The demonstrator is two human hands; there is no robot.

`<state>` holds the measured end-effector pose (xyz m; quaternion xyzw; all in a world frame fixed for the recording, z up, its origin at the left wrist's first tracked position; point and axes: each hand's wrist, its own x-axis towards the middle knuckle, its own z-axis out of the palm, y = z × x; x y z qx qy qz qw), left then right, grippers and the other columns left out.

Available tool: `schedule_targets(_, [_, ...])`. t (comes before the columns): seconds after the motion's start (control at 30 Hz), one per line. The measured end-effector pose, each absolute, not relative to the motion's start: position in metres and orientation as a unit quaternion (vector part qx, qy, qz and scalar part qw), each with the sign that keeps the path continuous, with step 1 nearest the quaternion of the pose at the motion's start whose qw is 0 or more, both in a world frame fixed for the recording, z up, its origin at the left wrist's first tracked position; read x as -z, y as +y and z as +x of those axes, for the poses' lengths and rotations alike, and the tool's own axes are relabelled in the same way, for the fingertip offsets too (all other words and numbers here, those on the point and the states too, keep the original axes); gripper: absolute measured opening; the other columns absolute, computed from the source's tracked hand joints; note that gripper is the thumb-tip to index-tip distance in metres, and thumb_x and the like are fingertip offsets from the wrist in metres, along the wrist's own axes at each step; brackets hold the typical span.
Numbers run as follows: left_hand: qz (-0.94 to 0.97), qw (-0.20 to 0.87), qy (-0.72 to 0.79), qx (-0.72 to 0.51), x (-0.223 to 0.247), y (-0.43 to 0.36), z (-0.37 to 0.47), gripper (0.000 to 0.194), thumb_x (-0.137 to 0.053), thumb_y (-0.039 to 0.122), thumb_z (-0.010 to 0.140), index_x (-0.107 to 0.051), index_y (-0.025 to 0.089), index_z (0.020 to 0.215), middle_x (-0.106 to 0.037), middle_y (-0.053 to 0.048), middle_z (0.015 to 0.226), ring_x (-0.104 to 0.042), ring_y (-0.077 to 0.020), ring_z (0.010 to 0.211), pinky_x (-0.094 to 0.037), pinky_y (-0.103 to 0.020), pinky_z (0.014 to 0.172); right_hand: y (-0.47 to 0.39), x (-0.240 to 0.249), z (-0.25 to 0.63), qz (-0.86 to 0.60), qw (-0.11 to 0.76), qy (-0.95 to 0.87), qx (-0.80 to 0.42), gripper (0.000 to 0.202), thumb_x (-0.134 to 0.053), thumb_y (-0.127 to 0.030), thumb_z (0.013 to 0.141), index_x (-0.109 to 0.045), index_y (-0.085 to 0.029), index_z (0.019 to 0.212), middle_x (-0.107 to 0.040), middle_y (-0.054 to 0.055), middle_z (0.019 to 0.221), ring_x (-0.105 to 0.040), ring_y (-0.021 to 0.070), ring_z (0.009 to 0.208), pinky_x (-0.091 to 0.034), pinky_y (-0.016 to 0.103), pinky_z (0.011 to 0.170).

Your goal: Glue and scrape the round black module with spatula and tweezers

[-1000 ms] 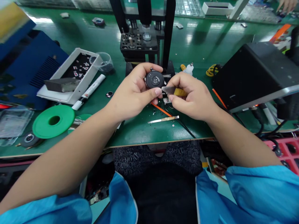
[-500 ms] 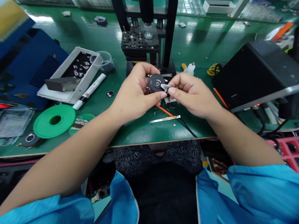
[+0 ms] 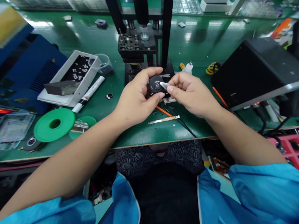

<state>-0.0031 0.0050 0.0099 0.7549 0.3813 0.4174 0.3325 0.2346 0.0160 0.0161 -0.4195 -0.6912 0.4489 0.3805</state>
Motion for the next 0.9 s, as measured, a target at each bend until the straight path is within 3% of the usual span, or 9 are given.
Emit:
schedule_targets(0.17, [0.770, 0.258, 0.434, -0.389, -0.015, 0.001, -0.002, 0.053, -0.069, 0.028, 0.100, -0.061, 0.029, 0.153, -0.084, -0.008, 0.145, -0.085, -0.0286, 0.117, -0.074, -0.053, 0.108, 0.015, -0.015, 0.231, -0.427, 0.389, -0.671, -0.465, 0.023, -0.082, -0.031, 0.111, -0.063, -0.027, 0.101, -0.069, -0.003, 0.084, -0.065, 0.0161, 0.076, -0.050, 0.035, 0.069])
schedule_targets(0.53, [0.801, 0.164, 0.452, -0.356, -0.014, -0.002, -0.001, 0.051, -0.072, 0.025, 0.108, -0.059, 0.027, 0.157, -0.079, -0.012, 0.157, -0.084, -0.0327, 0.138, -0.073, -0.051, 0.118, 0.015, -0.011, 0.228, -0.427, 0.390, -0.651, -0.491, 0.022, -0.081, -0.027, 0.111, -0.060, -0.028, 0.105, -0.075, -0.003, 0.086, -0.070, 0.0168, 0.078, -0.052, 0.032, 0.070])
schedule_targets(0.7, [0.817, 0.157, 0.437, -0.341, -0.010, -0.002, 0.002, 0.064, -0.067, 0.021, 0.109, -0.054, 0.026, 0.171, -0.072, -0.014, 0.177, -0.075, -0.0361, 0.160, -0.068, -0.057, 0.131, 0.016, -0.008, 0.227, -0.401, 0.404, -0.639, -0.517, 0.034, -0.088, -0.037, 0.111, -0.056, -0.029, 0.105, -0.070, -0.004, 0.088, -0.067, 0.0145, 0.077, -0.052, 0.029, 0.069])
schedule_targets(0.9, [0.816, 0.162, 0.425, -0.358, -0.006, -0.002, 0.003, 0.060, -0.067, 0.022, 0.106, -0.058, 0.019, 0.165, -0.075, -0.018, 0.172, -0.081, -0.0352, 0.149, -0.071, -0.053, 0.128, 0.014, -0.007, 0.225, -0.365, 0.414, -0.620, -0.558, 0.044, -0.093, -0.052, 0.105, -0.056, -0.029, 0.102, -0.066, -0.006, 0.081, -0.061, 0.0134, 0.072, -0.052, 0.030, 0.069])
